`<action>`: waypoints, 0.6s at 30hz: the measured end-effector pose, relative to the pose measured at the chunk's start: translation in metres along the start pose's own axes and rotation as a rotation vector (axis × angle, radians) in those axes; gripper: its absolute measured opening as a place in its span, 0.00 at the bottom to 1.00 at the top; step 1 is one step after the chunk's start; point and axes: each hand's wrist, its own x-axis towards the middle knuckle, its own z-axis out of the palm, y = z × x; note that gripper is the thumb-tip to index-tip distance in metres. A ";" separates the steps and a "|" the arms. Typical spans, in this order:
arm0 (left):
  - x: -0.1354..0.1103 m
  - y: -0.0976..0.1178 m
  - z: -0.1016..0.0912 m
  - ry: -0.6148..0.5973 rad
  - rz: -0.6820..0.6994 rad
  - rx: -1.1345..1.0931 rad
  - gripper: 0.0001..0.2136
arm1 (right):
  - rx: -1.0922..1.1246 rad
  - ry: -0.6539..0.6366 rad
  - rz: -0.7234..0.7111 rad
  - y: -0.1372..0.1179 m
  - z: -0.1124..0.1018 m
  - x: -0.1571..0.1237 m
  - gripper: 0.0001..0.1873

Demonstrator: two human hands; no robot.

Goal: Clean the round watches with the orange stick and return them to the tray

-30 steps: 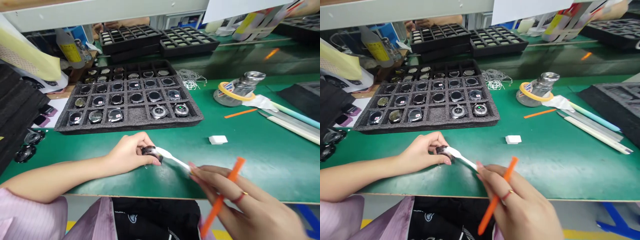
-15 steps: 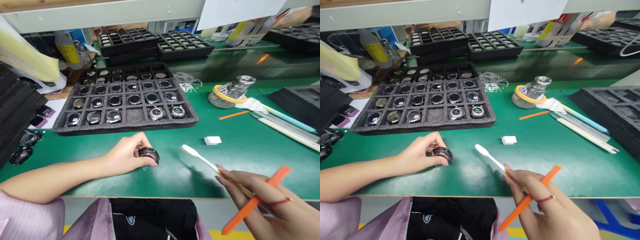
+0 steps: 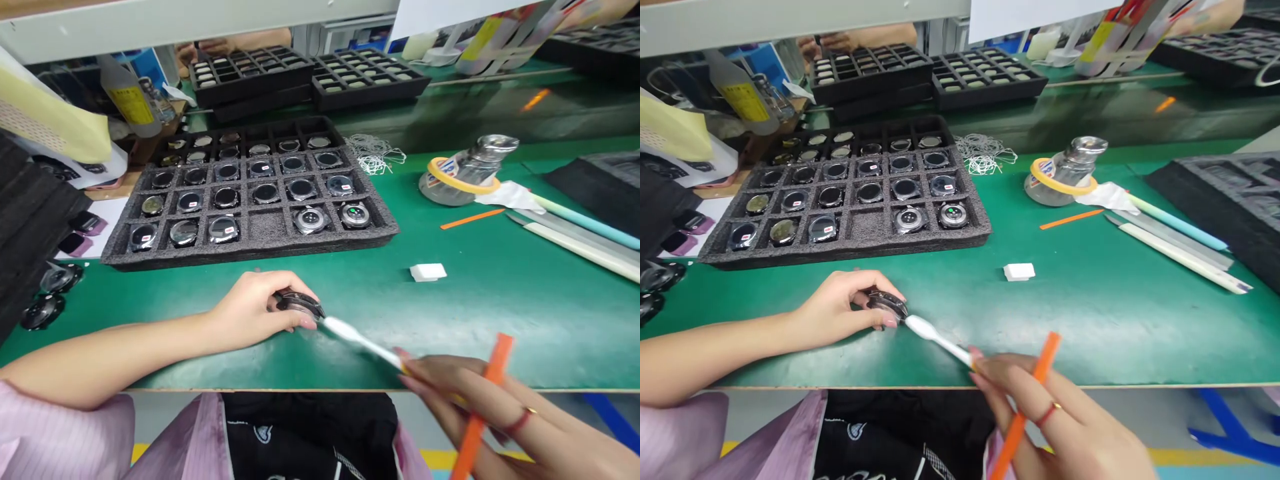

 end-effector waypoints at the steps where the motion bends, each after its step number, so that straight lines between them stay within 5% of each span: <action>1: 0.000 0.000 0.000 -0.003 -0.009 -0.006 0.09 | -0.030 0.012 0.026 0.002 -0.002 -0.002 0.08; 8: 0.001 0.001 -0.001 -0.001 -0.082 -0.095 0.10 | 0.028 0.006 0.021 -0.003 0.011 0.002 0.06; 14: 0.001 0.003 -0.001 -0.019 -0.123 -0.164 0.12 | -0.287 0.114 0.168 0.039 -0.011 -0.012 0.13; 18: -0.005 0.005 0.002 0.024 -0.100 -0.129 0.16 | -0.354 0.148 0.241 0.056 0.003 0.000 0.22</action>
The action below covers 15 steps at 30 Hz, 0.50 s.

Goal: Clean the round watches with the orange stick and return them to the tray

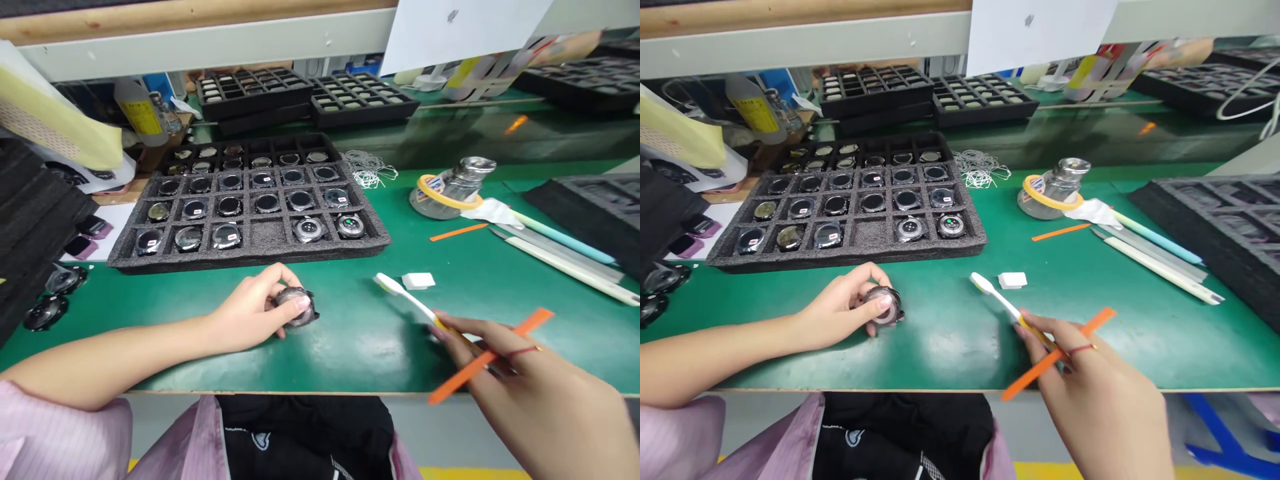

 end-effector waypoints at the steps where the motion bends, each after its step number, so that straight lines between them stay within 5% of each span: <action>1: -0.001 0.000 0.001 0.003 0.006 -0.009 0.17 | 0.005 0.021 0.016 -0.003 0.007 0.005 0.23; 6: -0.005 0.000 0.007 -0.025 -0.049 -0.210 0.23 | 0.240 0.161 0.039 -0.041 0.022 0.028 0.11; 10: -0.005 -0.001 0.013 -0.054 -0.079 -0.352 0.24 | 0.683 -0.032 -0.012 -0.080 0.024 0.029 0.06; 15: -0.006 -0.006 0.016 -0.114 0.015 -0.278 0.32 | 0.817 -0.157 0.162 -0.102 0.034 0.033 0.08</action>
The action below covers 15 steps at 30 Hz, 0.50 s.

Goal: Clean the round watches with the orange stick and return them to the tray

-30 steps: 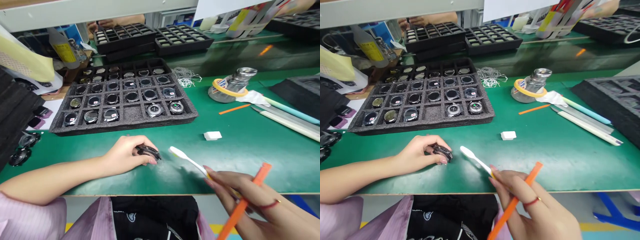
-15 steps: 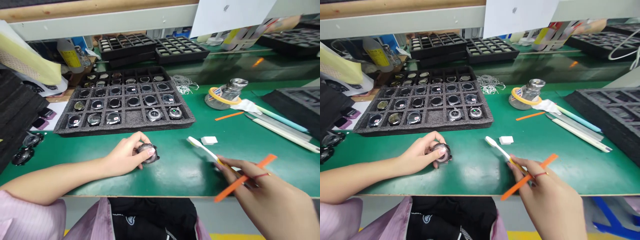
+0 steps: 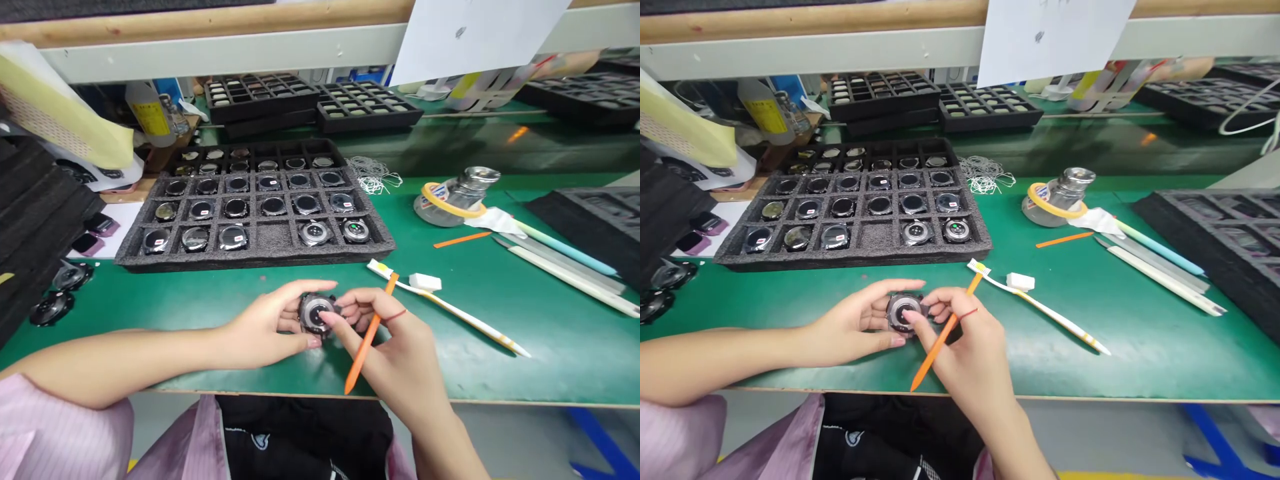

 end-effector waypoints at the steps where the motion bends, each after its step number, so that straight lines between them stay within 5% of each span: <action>1: 0.000 -0.001 0.000 -0.003 0.026 0.019 0.29 | 0.029 -0.018 0.027 0.000 0.001 0.002 0.06; 9: 0.004 -0.003 -0.002 0.026 0.005 -0.022 0.23 | 0.336 -0.026 -0.043 -0.003 -0.003 0.000 0.06; 15: 0.007 0.003 -0.004 0.070 -0.107 -0.127 0.27 | 0.605 0.316 0.201 0.015 -0.005 0.004 0.12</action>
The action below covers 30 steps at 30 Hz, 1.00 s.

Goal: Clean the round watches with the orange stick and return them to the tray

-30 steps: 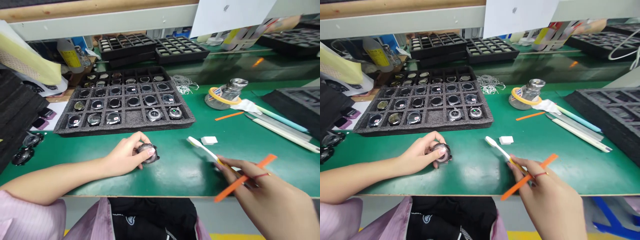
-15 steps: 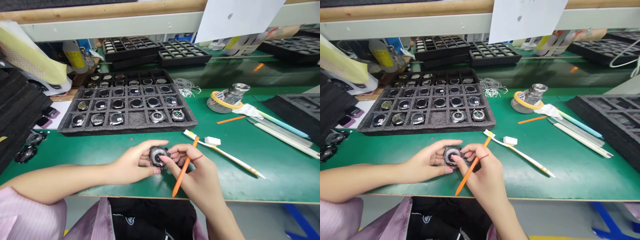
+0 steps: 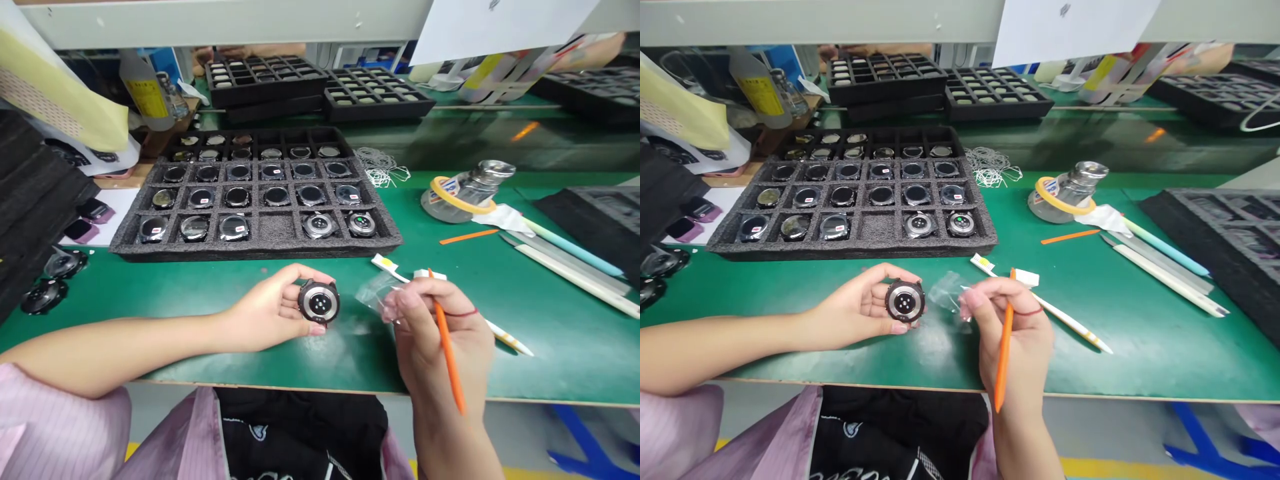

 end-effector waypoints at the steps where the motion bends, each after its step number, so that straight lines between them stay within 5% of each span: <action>1: 0.000 0.001 0.000 0.002 -0.006 -0.008 0.27 | -0.012 0.036 0.016 0.002 0.000 0.002 0.13; 16: 0.001 0.004 -0.001 -0.002 0.016 -0.074 0.27 | -0.075 -0.005 0.002 -0.008 0.019 0.014 0.11; 23: 0.001 0.003 -0.001 -0.010 0.006 -0.079 0.28 | 0.008 -0.300 0.141 -0.009 0.024 0.007 0.17; 30: 0.001 0.003 0.001 0.018 -0.013 -0.027 0.28 | -0.104 -0.364 0.050 -0.007 0.023 0.003 0.12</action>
